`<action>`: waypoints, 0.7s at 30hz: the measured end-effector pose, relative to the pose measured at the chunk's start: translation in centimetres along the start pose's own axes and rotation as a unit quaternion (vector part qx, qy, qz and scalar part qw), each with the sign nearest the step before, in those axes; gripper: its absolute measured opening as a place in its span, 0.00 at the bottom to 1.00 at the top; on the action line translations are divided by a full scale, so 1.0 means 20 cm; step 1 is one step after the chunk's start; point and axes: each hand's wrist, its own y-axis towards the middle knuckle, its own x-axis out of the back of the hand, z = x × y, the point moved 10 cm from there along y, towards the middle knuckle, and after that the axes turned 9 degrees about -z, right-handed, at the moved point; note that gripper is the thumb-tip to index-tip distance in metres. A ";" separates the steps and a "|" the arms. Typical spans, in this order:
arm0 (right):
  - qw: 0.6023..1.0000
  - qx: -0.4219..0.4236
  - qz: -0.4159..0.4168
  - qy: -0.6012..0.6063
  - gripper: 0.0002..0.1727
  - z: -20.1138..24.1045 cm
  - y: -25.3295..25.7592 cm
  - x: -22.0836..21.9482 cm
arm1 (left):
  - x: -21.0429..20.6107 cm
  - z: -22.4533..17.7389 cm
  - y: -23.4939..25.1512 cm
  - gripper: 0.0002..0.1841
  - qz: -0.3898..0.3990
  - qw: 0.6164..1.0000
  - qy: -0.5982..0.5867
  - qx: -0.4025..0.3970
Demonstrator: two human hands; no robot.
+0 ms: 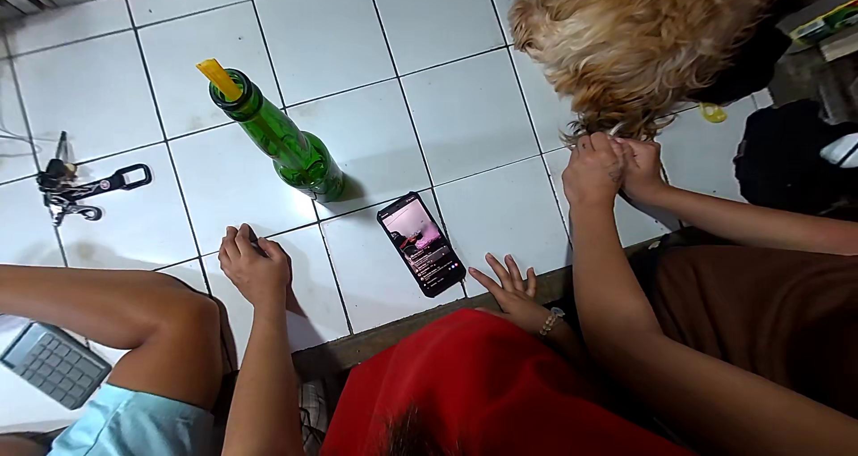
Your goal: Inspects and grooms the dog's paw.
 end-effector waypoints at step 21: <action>1.000 -0.008 0.013 0.000 0.40 0.00 0.00 0.00 | -0.06 0.07 0.01 0.27 -0.009 1.000 0.015 0.002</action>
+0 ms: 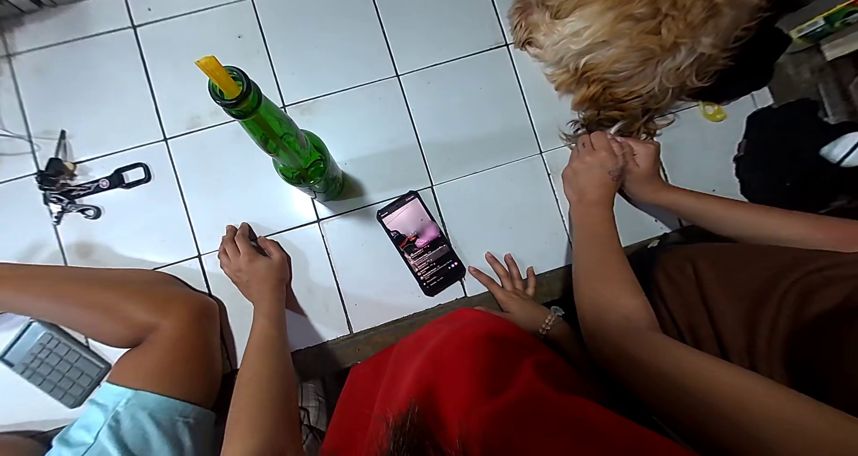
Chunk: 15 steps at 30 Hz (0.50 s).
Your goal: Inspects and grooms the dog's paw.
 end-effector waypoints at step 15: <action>1.000 0.009 -0.011 0.000 0.40 0.00 0.00 0.00 | 0.06 -0.08 0.00 0.25 0.012 1.000 -0.012 -0.003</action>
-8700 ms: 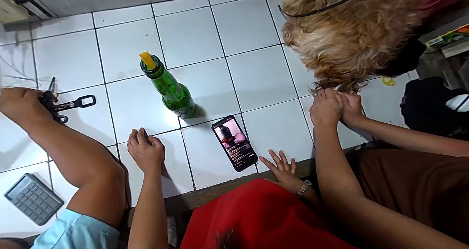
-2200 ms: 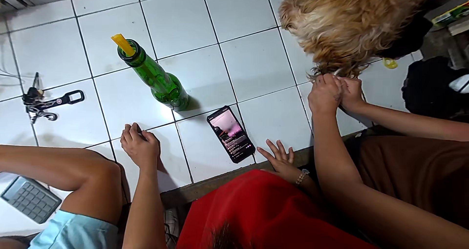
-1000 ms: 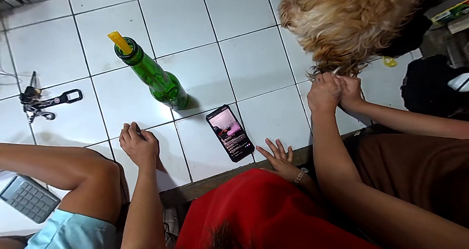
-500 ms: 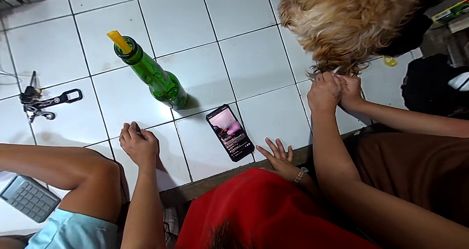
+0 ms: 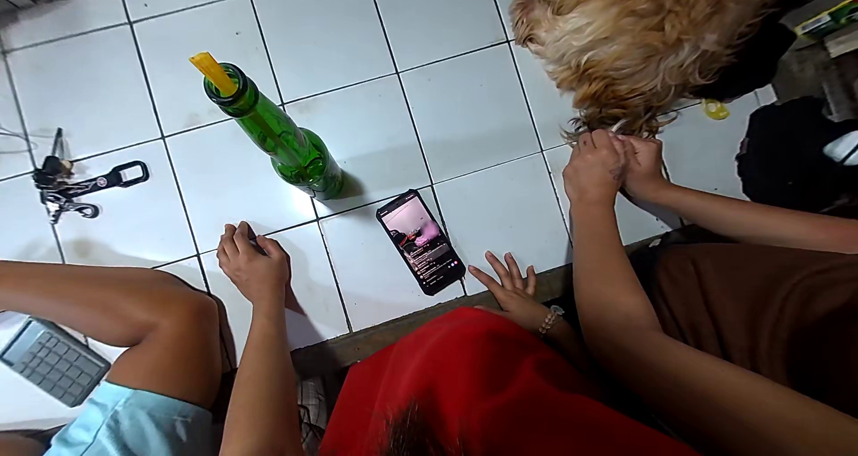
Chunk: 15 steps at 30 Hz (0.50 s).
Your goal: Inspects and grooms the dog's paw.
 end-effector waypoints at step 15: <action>1.000 -0.009 0.014 0.004 0.40 0.00 0.00 0.00 | 0.00 0.01 0.00 0.26 -0.009 1.000 0.004 -0.001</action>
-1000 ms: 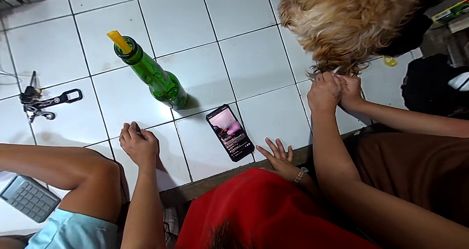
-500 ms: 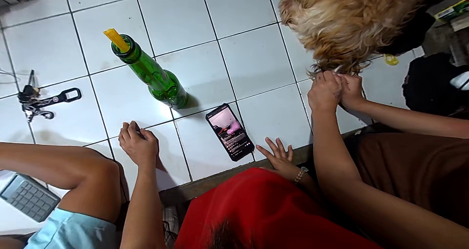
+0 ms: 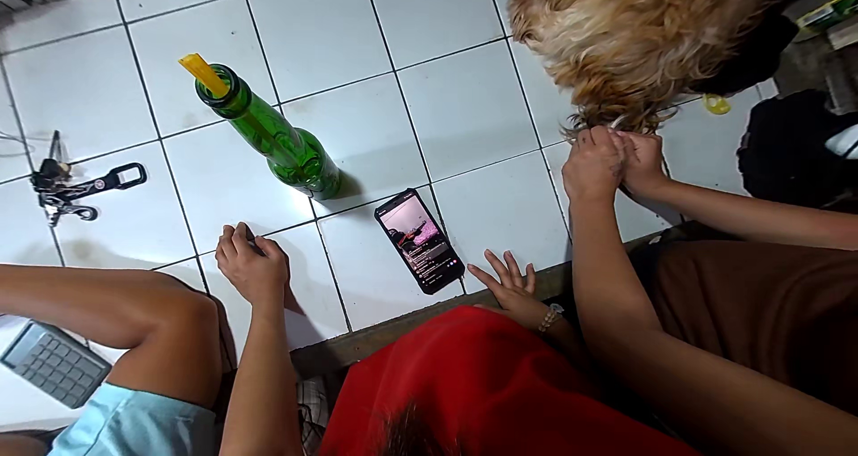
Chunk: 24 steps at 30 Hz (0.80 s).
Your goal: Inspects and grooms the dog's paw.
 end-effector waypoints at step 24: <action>1.000 0.001 -0.005 -0.003 0.40 -0.01 0.00 0.00 | 0.00 0.00 0.00 0.26 -0.002 1.000 -0.002 0.000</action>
